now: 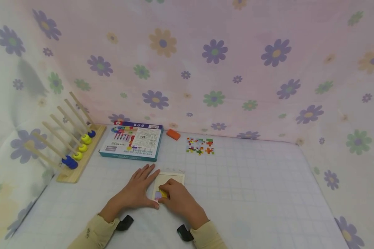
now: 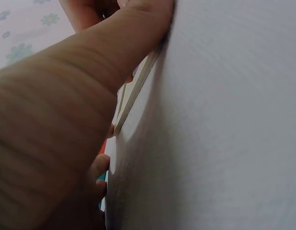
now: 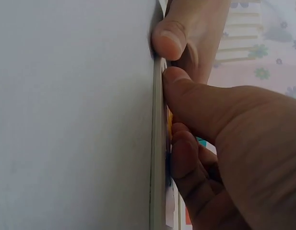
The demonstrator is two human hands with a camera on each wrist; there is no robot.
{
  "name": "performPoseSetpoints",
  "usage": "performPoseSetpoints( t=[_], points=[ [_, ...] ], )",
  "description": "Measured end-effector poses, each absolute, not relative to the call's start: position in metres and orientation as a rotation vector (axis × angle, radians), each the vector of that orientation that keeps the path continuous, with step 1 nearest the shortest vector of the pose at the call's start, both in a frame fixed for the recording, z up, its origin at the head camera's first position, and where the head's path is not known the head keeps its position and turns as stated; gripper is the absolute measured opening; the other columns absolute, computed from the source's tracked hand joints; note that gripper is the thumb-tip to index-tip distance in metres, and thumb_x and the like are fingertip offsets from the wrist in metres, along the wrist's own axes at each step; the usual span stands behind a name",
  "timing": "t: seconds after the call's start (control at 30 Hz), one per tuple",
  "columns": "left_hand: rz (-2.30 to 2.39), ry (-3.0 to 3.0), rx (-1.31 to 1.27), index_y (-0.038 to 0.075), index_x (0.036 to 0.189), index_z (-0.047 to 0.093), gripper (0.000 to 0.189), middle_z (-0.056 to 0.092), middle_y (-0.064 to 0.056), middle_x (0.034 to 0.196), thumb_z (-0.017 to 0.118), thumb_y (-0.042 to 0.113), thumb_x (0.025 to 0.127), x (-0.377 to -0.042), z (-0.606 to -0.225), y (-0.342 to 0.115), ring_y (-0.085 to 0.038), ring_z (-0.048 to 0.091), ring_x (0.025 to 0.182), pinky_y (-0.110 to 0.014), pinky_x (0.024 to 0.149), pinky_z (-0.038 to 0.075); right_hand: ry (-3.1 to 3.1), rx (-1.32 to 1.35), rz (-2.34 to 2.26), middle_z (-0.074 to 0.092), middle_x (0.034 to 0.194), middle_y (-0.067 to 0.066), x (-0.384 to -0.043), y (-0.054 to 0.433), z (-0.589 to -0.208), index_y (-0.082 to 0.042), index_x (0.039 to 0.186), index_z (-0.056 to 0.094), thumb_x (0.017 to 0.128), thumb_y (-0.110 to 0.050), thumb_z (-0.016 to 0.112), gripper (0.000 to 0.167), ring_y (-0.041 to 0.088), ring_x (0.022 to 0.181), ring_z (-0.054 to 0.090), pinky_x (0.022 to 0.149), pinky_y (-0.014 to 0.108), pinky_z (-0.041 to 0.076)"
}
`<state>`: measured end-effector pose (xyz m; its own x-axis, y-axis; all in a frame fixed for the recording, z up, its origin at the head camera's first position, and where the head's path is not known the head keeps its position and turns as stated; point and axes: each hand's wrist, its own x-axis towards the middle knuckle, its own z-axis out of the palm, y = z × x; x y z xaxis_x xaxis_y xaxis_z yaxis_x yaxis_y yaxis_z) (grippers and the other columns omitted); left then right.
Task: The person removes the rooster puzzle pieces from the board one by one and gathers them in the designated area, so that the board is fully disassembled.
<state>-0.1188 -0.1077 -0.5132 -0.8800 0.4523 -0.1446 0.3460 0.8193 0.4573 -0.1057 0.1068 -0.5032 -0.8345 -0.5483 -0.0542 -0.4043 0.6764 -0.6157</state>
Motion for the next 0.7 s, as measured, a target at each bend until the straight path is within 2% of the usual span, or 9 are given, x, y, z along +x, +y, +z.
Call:
performPoseSetpoints(
  t=[0.27, 0.7],
  points=[
    [0.633, 2.765, 0.624, 0.017, 0.161, 0.032, 0.125, 0.018, -0.010, 0.172, 0.085, 0.072, 0.062, -0.1202, -0.5126, -0.1079, -0.037, 0.011, 0.160, -0.059, 0.129, 0.012, 2.644, -0.695, -0.941, 0.060, 0.092, -0.009, -0.1075, 0.1046, -0.5010, -0.011, 0.119, 0.074, 0.083, -0.026, 0.086, 0.041, 0.000, 0.074, 0.049, 0.065, 0.015, 0.046],
    [0.619, 2.747, 0.606, 0.019, 0.163, 0.028, 0.126, 0.014, -0.007, 0.173, 0.082, 0.076, 0.063, -0.1194, -0.5165, -0.1092, -0.034, 0.009, 0.161, -0.058, 0.130, 0.011, 2.540, -0.623, -1.073, 0.063, 0.094, -0.010, -0.1101, 0.1096, -0.5079, -0.013, 0.117, 0.072, 0.082, -0.020, 0.087, 0.039, 0.001, 0.078, 0.054, 0.070, 0.017, 0.050]
  ],
)
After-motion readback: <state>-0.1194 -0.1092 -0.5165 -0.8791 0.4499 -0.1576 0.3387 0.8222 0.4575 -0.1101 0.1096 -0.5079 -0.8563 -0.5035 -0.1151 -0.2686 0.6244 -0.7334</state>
